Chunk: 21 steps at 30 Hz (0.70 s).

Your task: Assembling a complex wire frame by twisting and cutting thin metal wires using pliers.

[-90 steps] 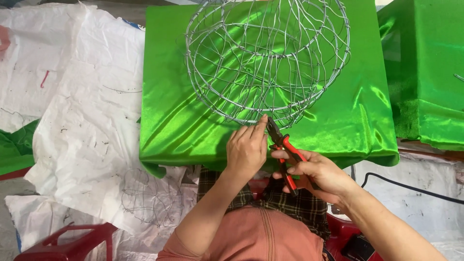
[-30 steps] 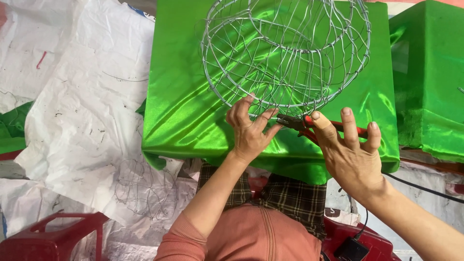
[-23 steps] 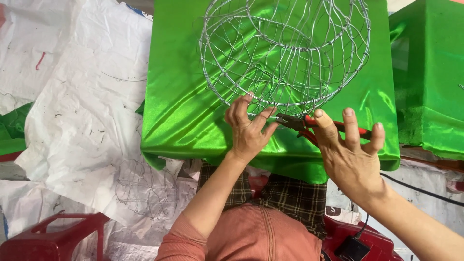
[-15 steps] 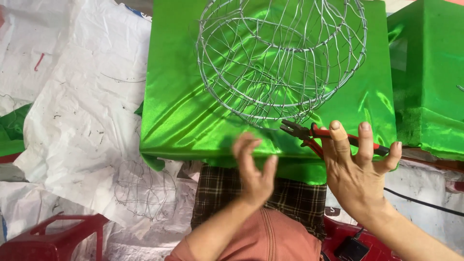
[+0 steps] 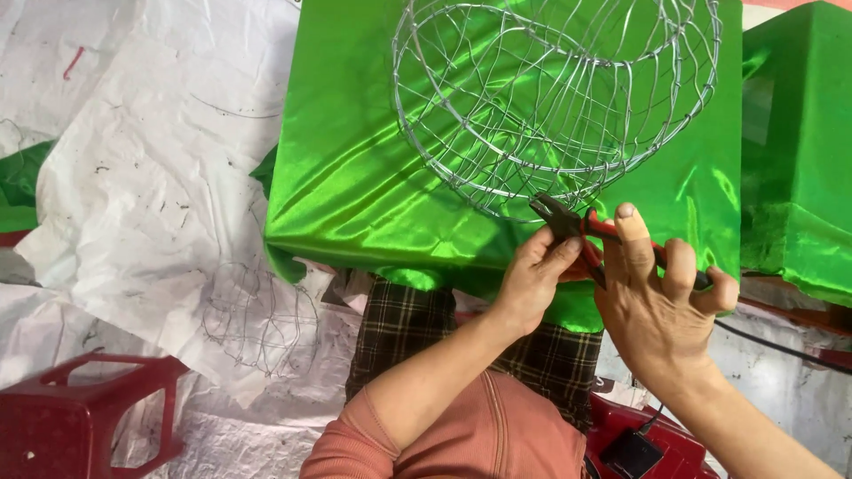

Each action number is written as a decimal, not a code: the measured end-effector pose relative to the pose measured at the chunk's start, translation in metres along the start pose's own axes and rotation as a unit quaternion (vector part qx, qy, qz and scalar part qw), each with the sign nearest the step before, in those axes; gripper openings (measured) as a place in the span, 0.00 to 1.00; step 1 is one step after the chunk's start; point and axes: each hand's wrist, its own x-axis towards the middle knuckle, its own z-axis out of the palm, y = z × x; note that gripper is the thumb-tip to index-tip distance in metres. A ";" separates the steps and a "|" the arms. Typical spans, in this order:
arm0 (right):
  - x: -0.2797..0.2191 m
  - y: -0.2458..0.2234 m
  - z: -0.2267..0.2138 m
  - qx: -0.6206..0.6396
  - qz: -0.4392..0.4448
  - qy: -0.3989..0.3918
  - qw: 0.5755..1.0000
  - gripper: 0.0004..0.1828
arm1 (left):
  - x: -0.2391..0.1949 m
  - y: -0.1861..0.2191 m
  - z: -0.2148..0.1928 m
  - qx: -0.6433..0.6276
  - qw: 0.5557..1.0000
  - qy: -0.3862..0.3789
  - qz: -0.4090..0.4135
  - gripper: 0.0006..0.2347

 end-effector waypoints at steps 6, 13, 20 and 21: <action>0.011 0.011 0.007 -0.019 -0.049 0.029 0.998 0.10 | 0.003 -0.004 0.000 -0.035 0.999 0.011 -0.015 0.10; 0.023 0.019 0.006 -0.042 -0.097 0.013 0.994 0.07 | 0.010 -0.001 0.000 -0.033 0.999 0.017 -0.020 0.11; 0.032 0.024 0.006 -0.059 -0.117 0.004 0.991 0.08 | 0.012 0.000 0.000 -0.021 0.999 0.033 -0.003 0.10; 0.032 0.024 0.007 -0.060 -0.117 0.004 0.991 0.08 | 0.012 0.001 0.000 -0.021 0.999 0.032 -0.003 0.10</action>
